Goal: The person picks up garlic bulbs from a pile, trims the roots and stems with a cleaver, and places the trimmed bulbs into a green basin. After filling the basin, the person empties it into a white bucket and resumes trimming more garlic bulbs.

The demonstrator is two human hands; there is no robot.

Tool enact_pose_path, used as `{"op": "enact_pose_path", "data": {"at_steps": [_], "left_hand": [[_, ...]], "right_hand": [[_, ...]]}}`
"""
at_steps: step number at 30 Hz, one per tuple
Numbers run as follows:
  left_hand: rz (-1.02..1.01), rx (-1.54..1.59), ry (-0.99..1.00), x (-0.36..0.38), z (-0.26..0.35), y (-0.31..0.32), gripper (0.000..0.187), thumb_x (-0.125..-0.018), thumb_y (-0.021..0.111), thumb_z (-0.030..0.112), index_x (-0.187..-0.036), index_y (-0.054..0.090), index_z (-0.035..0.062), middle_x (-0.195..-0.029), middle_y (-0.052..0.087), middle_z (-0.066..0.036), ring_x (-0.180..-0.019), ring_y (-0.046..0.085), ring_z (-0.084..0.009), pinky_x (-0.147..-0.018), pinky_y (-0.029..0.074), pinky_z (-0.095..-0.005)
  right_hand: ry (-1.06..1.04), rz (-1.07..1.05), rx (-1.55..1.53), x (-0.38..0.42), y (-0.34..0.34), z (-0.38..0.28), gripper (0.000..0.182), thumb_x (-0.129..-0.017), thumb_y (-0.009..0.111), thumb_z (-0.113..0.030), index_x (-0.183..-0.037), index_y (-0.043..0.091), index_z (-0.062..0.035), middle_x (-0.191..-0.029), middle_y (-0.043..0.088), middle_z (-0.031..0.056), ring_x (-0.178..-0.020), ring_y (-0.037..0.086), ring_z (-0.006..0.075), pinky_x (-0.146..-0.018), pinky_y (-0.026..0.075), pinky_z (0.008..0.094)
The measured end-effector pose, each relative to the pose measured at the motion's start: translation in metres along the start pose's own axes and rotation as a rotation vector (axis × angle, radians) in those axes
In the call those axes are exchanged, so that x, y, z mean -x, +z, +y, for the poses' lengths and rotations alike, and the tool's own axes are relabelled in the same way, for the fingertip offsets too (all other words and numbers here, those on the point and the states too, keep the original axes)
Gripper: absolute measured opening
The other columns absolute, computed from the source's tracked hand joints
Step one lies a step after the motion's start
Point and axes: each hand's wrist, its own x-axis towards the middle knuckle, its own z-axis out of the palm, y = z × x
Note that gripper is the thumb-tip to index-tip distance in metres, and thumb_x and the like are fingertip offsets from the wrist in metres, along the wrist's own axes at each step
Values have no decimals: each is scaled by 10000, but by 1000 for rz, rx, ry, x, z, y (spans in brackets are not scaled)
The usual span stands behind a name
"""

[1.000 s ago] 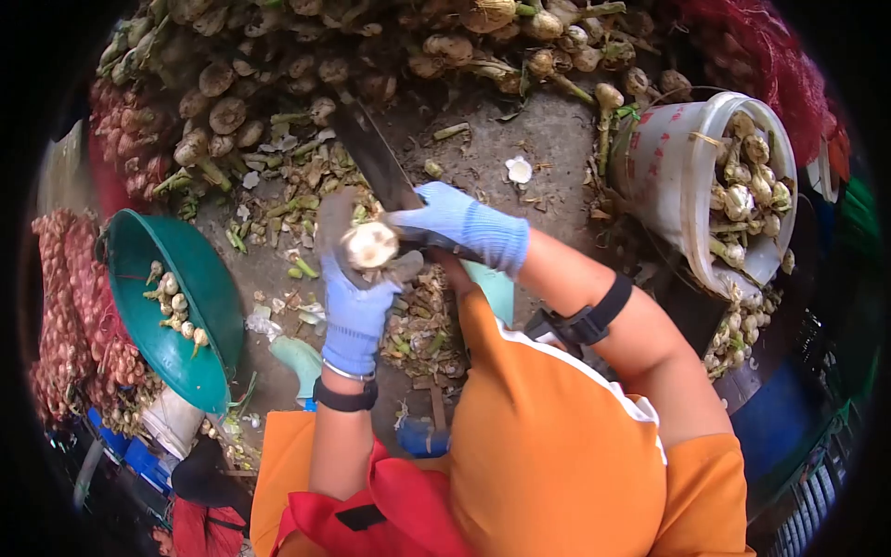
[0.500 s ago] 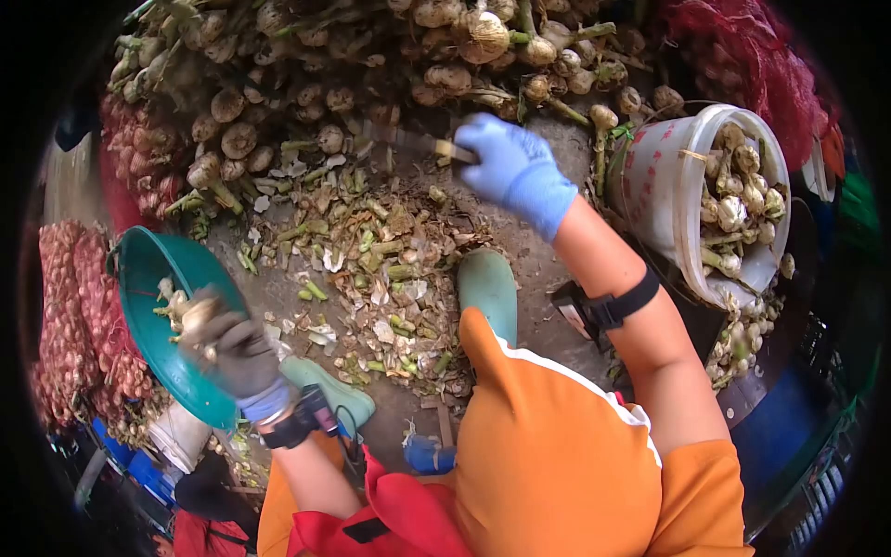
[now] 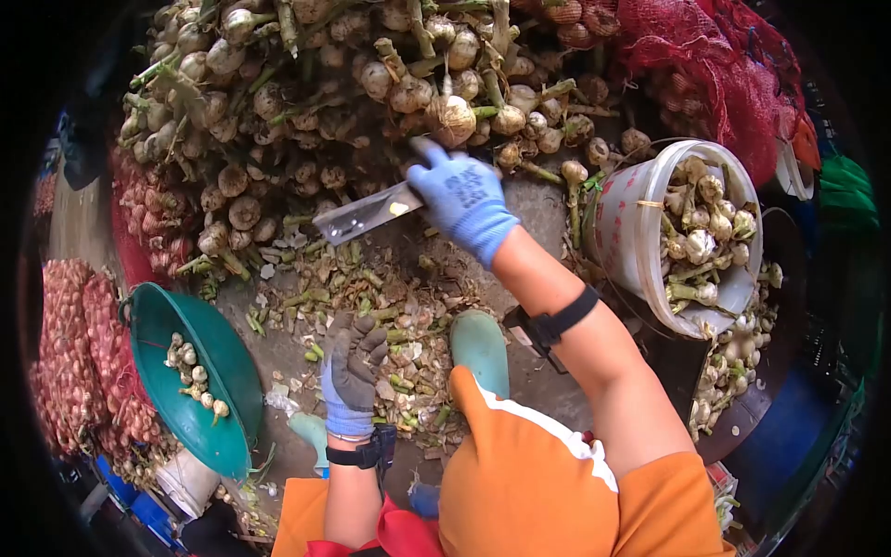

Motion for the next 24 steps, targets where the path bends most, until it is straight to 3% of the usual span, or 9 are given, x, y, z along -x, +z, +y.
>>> {"op": "enact_pose_path", "data": {"at_steps": [2,8,10,12,13,16,18,20,24], "left_hand": [[195,-154,-22,5,0,13,480,-971,604,250,-1367,422,48,-1123,601,-117,-941,573,-187,-796,508,-299],[215,-308,-12,6,-12,2,643,-907,673,213,-1423,326,49,-1189,556,-124,-984,548,-227,-861,491,-361],[212,-710,369,-6,-28,-7,683,-865,688,200,-1424,324,53,-1219,553,-131,-1063,547,-293,-941,471,-438],[107,-1221,356,-8,-7,-19,890,-697,811,3,-1456,349,61,-1381,462,-135,-1277,461,-299,-1127,347,-426],[157,-891,265,-1,-6,-10,891,-691,829,40,-1447,358,59,-1360,475,-133,-1249,480,-295,-1121,357,-425],[250,-535,171,13,6,5,883,-675,875,143,-1410,394,50,-1289,521,-124,-1154,548,-266,-1060,429,-410],[-32,-2117,752,17,1,-27,883,-689,881,170,-1407,385,36,-1230,546,-101,-1090,582,-228,-989,489,-368],[197,-814,313,24,9,18,802,-694,886,177,-1324,411,28,-1159,556,-94,-1036,603,-213,-917,522,-335],[195,-955,277,31,11,13,742,-698,879,149,-1279,431,36,-1146,566,-105,-1007,611,-214,-888,528,-324]], "right_hand": [[50,-322,67,-10,10,-9,265,-779,683,-165,-1043,680,-146,-1355,529,112,-959,672,307,-805,541,425],[21,-252,-18,-8,21,-21,231,-771,679,-152,-996,700,-106,-1240,580,111,-970,669,321,-827,536,429],[-105,-143,-600,27,13,-49,263,-756,726,-201,-990,693,-86,-1103,649,134,-853,676,282,-743,530,410],[123,-555,-1075,52,-14,-79,346,-761,760,-281,-1020,681,-66,-826,634,94,-787,618,145,-709,503,341],[399,-867,-1171,51,-42,-88,330,-763,726,-348,-903,689,-51,-893,699,156,-833,684,239,-739,523,352],[-31,-279,-665,64,-22,-68,262,-741,734,-283,-850,642,-64,-945,653,119,-847,671,292,-704,532,399],[-157,-226,-551,70,-23,-67,266,-738,724,-267,-912,624,-93,-981,612,115,-849,658,313,-707,540,430],[-357,-323,-408,80,-25,-80,300,-749,713,-257,-992,610,-113,-996,599,125,-851,661,311,-708,548,440],[-324,-565,-373,74,-34,-84,311,-737,706,-249,-996,599,-114,-963,604,118,-855,670,320,-673,547,448]]}}
